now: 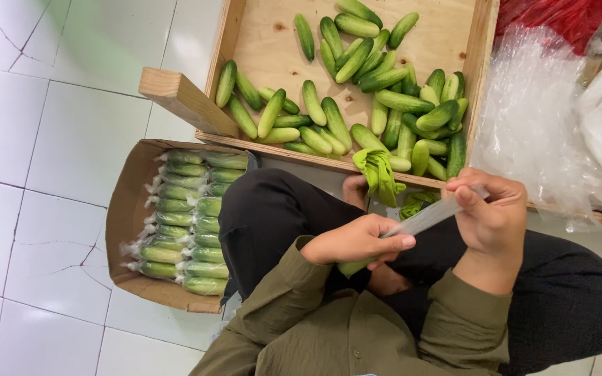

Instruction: Bagging individual cucumbers and placing them into a cardboard box

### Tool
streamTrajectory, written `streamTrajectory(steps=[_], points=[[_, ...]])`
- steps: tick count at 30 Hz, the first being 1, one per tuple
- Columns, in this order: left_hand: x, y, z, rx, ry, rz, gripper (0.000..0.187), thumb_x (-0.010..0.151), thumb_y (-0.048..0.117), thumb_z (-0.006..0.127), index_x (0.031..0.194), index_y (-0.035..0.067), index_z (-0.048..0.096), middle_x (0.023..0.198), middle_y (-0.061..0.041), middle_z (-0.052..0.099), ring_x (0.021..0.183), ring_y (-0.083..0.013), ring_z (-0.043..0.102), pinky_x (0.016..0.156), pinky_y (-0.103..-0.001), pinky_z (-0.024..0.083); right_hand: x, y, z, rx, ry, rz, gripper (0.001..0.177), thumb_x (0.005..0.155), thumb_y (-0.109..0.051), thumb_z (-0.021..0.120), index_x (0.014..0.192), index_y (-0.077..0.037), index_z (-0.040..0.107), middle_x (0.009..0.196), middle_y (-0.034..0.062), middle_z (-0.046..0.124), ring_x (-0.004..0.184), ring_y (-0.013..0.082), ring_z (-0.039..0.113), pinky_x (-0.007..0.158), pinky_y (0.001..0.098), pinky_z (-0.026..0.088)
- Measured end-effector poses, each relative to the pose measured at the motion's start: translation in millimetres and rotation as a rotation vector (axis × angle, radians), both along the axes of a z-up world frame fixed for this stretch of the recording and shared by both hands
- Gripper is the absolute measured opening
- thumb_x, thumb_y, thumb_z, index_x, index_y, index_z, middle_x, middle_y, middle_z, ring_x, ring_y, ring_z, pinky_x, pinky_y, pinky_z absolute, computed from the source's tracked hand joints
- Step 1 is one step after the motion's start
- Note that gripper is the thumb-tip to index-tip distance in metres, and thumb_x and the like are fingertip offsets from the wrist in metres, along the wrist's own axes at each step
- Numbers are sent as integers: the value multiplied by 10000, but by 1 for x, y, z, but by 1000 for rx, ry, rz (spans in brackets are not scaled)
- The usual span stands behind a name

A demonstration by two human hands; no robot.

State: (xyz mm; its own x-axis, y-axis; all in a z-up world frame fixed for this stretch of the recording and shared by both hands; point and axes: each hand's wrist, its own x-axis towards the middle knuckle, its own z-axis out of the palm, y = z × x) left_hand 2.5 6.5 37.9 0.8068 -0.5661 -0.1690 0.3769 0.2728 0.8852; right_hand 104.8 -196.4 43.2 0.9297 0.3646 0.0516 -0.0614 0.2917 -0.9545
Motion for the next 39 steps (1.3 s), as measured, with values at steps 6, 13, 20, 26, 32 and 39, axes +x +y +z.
streamTrajectory(steps=[6, 13, 20, 26, 32, 39], points=[[2, -8, -6, 498, -375, 170, 343, 1039, 354, 521, 761, 153, 517, 623, 40, 566, 563, -104, 534, 633, -312, 428, -14, -5, 32, -368, -209, -33, 142, 928, -157, 750, 943, -20, 717, 741, 49, 534, 695, 115, 403, 693, 250, 280], [8, -24, -19, 591, -760, 459, 160, 914, 203, 614, 846, 62, 580, 748, -107, 568, 741, -317, 572, 662, -411, 397, -40, -1, 67, -431, -381, 160, 79, 851, -82, 764, 898, -22, 745, 737, 64, 588, 634, 115, 402, 633, 241, 295], [8, -20, -8, 848, -909, 710, 227, 846, 102, 761, 1045, 116, 652, 1014, -69, 584, 929, -302, 581, 814, -430, 438, -43, -11, 70, -508, -385, 51, 82, 874, -50, 773, 932, -9, 734, 783, 82, 590, 672, 123, 424, 663, 238, 299], [2, -4, 14, 867, -885, 700, 185, 860, 68, 750, 1015, 61, 649, 828, -58, 543, 779, -267, 580, 741, -381, 457, -33, -35, 49, -423, -305, -103, 121, 919, -51, 775, 986, 20, 703, 852, 141, 634, 717, 157, 529, 656, 217, 396], [12, 18, 55, 819, -793, 553, 124, 888, 114, 730, 937, 77, 622, 790, -41, 577, 694, -228, 579, 638, -361, 456, -13, -40, 25, -238, -256, -103, 210, 909, -198, 787, 985, -24, 698, 867, 119, 628, 688, 125, 541, 650, 193, 419], [39, 26, 96, 568, -617, 439, 125, 891, 176, 654, 893, 51, 651, 705, -92, 638, 657, -287, 693, 614, -405, 548, 54, -4, -89, 468, -42, 190, 89, 1004, -151, 688, 1025, -68, 708, 733, 44, 543, 629, 109, 572, 645, 262, 481]])
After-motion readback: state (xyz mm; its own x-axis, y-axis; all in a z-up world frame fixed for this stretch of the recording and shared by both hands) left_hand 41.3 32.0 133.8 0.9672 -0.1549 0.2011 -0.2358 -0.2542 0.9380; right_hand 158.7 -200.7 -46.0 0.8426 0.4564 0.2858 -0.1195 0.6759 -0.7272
